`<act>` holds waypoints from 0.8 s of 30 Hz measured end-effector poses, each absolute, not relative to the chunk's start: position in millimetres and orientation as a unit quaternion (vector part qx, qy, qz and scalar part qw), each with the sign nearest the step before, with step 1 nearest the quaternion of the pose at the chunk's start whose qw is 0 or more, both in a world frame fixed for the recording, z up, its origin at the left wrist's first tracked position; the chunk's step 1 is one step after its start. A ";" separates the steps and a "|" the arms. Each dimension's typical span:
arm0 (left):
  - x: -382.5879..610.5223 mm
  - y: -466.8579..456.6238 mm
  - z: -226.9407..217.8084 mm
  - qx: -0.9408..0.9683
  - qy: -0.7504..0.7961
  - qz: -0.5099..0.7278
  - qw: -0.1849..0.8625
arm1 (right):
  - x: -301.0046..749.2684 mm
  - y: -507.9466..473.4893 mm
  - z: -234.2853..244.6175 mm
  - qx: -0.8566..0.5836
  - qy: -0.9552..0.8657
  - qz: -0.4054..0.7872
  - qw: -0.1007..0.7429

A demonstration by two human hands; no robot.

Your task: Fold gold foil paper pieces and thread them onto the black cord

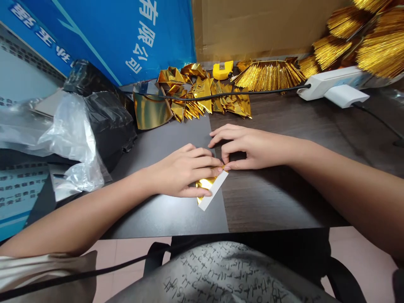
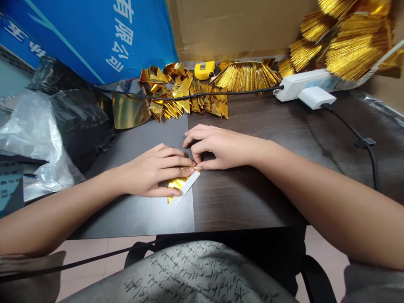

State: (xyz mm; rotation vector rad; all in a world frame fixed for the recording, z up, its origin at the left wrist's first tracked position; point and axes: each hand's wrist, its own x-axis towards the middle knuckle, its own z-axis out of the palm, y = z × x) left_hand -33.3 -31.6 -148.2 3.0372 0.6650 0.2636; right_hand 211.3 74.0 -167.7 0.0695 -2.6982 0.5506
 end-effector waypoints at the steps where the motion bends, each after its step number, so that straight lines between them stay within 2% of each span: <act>1: -33.3 -31.7 -148.6 0.974 0.212 0.083 0.012 | 211.5 74.0 -167.8 0.021 -0.961 0.204 0.186; 20: -32.7 -33.7 -149.7 0.973 0.221 0.068 -0.006 | 213.0 73.8 -168.7 -0.012 -0.959 0.244 0.142; 24: -31.6 -33.6 -149.5 0.975 0.210 0.071 -0.023 | 213.9 73.7 -164.9 0.005 -0.954 0.244 0.172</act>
